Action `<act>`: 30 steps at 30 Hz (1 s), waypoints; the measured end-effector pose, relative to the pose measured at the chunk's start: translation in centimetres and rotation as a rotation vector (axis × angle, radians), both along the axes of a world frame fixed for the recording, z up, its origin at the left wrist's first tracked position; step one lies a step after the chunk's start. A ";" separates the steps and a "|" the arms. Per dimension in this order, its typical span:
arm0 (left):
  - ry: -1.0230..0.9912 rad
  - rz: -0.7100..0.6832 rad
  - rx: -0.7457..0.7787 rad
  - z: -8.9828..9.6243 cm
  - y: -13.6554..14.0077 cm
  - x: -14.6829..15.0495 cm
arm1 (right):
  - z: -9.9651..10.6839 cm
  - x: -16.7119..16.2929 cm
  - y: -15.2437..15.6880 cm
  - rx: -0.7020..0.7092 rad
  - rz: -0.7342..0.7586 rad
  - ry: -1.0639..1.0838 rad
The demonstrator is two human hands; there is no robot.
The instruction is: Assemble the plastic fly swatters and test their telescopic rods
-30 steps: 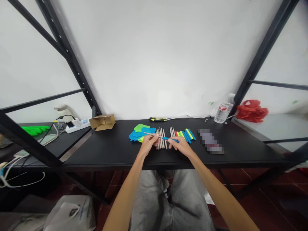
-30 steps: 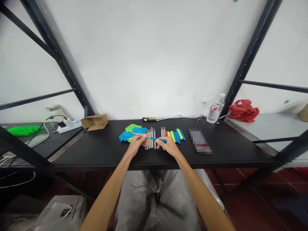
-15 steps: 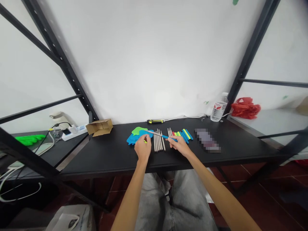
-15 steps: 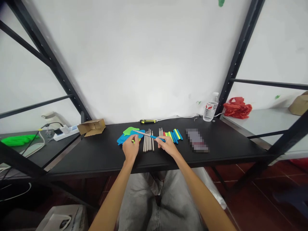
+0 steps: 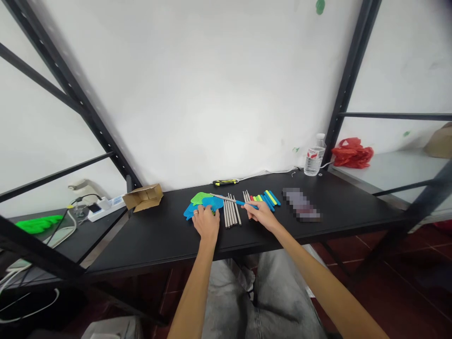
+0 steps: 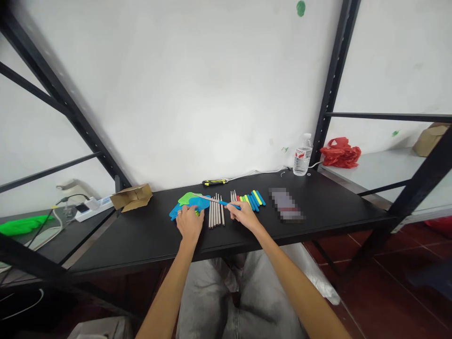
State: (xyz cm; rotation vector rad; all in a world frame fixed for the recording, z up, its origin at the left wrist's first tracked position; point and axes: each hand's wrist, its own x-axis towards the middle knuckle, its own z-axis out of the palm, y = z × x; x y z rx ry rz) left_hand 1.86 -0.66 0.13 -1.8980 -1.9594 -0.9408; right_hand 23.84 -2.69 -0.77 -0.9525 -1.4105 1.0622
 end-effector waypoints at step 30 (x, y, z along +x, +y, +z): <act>-1.118 -0.343 0.169 0.8 0.0 -1.4 | 0.7 -0.1 -0.8 -0.017 0.014 0.035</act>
